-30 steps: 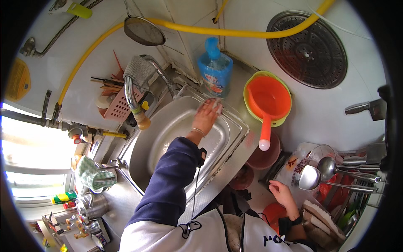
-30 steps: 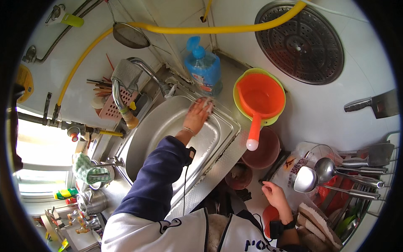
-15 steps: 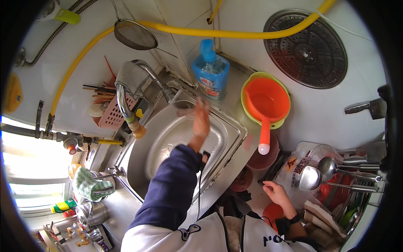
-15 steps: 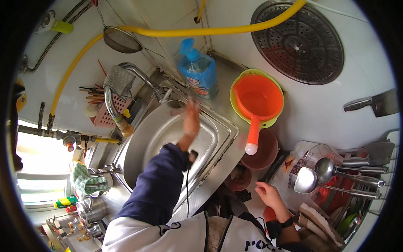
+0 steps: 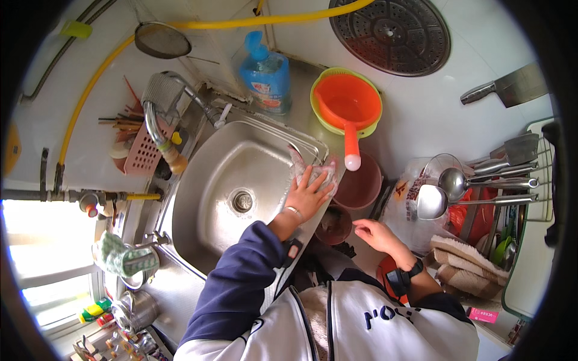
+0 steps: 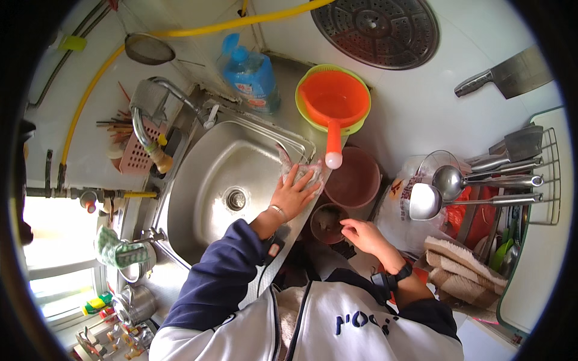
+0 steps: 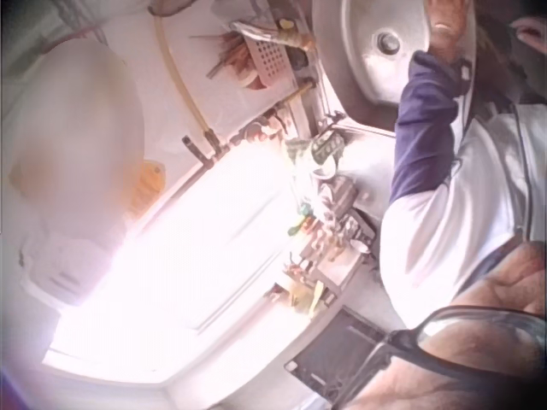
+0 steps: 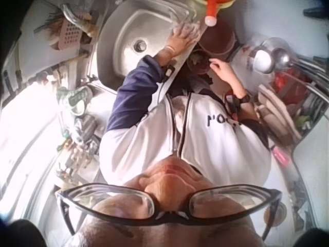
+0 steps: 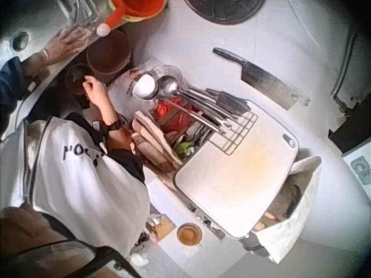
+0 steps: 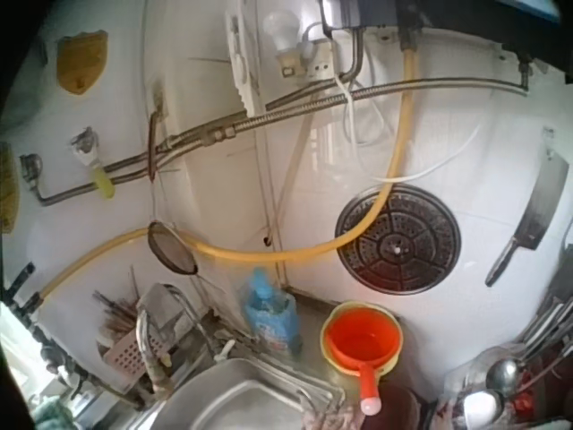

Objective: The person cleans a kitchen sink and surrounding countertops using a cloth. They wipe the sink basin, faucet, and adjacent surfaces, then move to the stovetop and other counters, wiping them with the same cloth.

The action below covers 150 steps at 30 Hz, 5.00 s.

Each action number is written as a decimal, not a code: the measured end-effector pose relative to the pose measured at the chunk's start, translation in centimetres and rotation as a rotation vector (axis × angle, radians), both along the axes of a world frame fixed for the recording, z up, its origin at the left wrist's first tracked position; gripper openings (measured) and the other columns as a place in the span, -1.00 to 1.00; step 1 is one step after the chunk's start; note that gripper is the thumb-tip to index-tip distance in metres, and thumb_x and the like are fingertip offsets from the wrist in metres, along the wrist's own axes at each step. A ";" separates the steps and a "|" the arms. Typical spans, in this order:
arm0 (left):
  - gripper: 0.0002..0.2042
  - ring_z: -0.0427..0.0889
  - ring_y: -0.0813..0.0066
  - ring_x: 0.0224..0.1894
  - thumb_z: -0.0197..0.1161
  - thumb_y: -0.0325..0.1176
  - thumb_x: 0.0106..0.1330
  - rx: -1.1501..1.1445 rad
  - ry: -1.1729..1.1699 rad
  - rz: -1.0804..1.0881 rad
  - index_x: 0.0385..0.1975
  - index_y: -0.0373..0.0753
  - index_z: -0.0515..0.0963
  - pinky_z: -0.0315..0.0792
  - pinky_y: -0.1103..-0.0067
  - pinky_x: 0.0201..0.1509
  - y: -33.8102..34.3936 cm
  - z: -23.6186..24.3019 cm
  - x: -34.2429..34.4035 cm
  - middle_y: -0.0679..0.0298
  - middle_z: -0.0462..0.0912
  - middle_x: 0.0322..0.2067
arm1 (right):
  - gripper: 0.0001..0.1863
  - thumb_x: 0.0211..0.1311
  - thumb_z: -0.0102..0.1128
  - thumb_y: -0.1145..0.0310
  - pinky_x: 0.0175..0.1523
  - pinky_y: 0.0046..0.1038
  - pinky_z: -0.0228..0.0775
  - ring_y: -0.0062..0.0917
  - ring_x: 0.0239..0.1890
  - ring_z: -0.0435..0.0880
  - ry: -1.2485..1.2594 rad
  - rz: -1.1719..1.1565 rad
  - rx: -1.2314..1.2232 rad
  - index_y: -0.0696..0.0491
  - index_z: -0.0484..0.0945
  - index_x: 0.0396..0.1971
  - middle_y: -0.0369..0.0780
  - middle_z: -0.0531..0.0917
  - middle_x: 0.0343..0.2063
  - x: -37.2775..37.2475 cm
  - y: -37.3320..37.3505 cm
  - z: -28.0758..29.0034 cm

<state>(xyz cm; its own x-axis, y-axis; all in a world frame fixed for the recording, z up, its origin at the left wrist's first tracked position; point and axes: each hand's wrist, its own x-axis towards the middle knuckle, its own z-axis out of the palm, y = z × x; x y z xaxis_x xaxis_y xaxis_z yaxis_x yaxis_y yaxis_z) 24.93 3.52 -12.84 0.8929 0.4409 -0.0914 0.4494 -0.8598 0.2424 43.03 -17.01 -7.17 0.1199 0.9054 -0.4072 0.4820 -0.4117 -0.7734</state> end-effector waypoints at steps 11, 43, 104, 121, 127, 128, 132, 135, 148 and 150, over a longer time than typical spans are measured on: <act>-0.55 0.14 0.24 0.39 0.03 -0.16 0.38 -0.248 0.008 0.250 0.28 0.08 0.31 0.15 0.26 0.36 -15.9 1.7 -29.0 0.33 0.21 0.34 | -0.68 0.26 0.18 0.33 -0.10 -0.44 0.52 -0.39 -0.23 0.70 0.115 0.153 0.059 0.14 0.52 -0.03 -0.09 0.69 -0.28 -6.6 2.4 -0.3; -0.59 0.13 0.13 0.39 0.06 -0.11 0.38 -0.289 -0.045 0.334 0.22 0.09 0.37 0.18 0.29 0.35 -14.4 0.8 -25.2 0.11 0.14 0.36 | -0.67 0.25 0.16 0.29 -0.08 -0.41 0.49 -0.34 -0.21 0.68 0.129 0.588 0.082 0.17 0.55 -0.06 -0.06 0.67 -0.24 -11.5 19.6 -1.5; -0.75 0.49 0.46 0.06 0.13 -0.25 0.25 -0.017 -0.097 1.042 -0.10 -0.06 0.57 0.18 0.40 0.28 -19.0 -0.9 -31.0 0.36 0.62 -0.17 | -0.69 0.38 0.07 0.34 -0.06 -0.57 0.46 -0.56 -0.14 0.64 0.458 0.515 -0.181 0.18 0.47 0.03 -0.18 0.64 -0.13 -21.8 17.3 1.0; -0.57 0.06 0.28 0.43 0.07 -0.03 0.35 -0.156 -0.034 0.449 0.22 0.22 0.37 -0.06 0.06 0.41 -19.5 1.2 -29.0 0.40 0.19 0.35 | -0.72 0.41 0.02 0.37 -0.05 -0.58 0.44 -0.58 -0.18 0.63 0.460 0.287 -0.104 0.15 0.47 0.03 -0.20 0.65 -0.16 -10.2 17.2 0.4; -0.60 -0.12 0.20 0.47 0.11 0.05 0.23 -0.023 -0.100 0.253 0.11 0.41 0.44 0.04 -0.05 0.33 -9.9 -1.6 -12.0 0.49 -0.06 0.44 | -0.71 0.42 0.01 0.38 -0.07 -0.59 0.44 -0.57 -0.17 0.64 0.394 0.181 -0.132 0.15 0.45 0.05 -0.19 0.65 -0.16 -6.7 16.1 -0.1; -0.60 -0.11 0.21 0.47 0.11 0.04 0.22 0.003 -0.112 0.242 0.10 0.41 0.45 0.06 -0.04 0.32 -8.2 -2.1 -10.0 0.49 -0.03 0.43 | -0.71 0.42 0.00 0.38 -0.07 -0.59 0.44 -0.58 -0.17 0.64 0.412 0.229 -0.095 0.15 0.45 0.06 -0.19 0.65 -0.16 -6.5 16.1 0.1; -0.68 0.01 0.23 0.44 0.09 -0.05 0.25 0.112 -0.252 0.167 0.02 0.27 0.51 0.06 0.00 0.34 -7.9 -3.8 -8.9 0.47 0.21 0.35 | -0.68 0.41 0.03 0.34 -0.06 -0.58 0.46 -0.57 -0.17 0.63 0.418 0.257 -0.075 0.15 0.44 0.07 -0.18 0.64 -0.15 -6.8 17.1 0.4; -0.67 0.12 0.29 0.41 0.04 -0.15 0.30 0.130 -0.316 0.031 0.06 0.19 0.47 0.01 0.14 0.41 -12.6 -4.0 -16.5 0.46 0.23 0.35 | -0.68 0.41 0.03 0.33 -0.07 -0.58 0.47 -0.58 -0.18 0.63 0.398 0.265 -0.095 0.13 0.44 0.07 -0.19 0.64 -0.16 -7.4 18.0 0.6; -0.50 0.05 0.09 0.41 -0.19 -0.02 0.45 -0.014 0.161 2.423 0.29 -0.11 0.27 0.09 0.26 0.38 -34.1 -2.5 -54.4 0.12 -0.02 0.42 | -0.72 0.40 0.05 0.33 -0.15 -0.59 0.48 -0.61 -0.27 0.64 0.374 0.439 -0.223 0.14 0.47 0.01 -0.22 0.66 -0.22 -15.6 18.5 0.1; -0.50 0.24 0.09 0.31 -0.18 -0.02 0.43 0.114 0.184 2.530 0.26 -0.14 0.30 0.23 0.26 0.29 -29.9 -3.3 -59.4 0.07 0.20 0.32 | -0.73 0.39 0.05 0.35 -0.15 -0.59 0.48 -0.60 -0.26 0.64 0.354 0.466 -0.211 0.15 0.47 0.00 -0.21 0.66 -0.22 -17.0 18.2 0.8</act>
<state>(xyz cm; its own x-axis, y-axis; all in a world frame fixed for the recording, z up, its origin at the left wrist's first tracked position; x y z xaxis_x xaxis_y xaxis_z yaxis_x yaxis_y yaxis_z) -34.50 -26.36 -16.17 -0.9899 0.1409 0.0152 0.1417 0.9823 0.1226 26.05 1.16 -6.36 -0.4434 0.7258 -0.5259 0.3773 -0.3811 -0.8441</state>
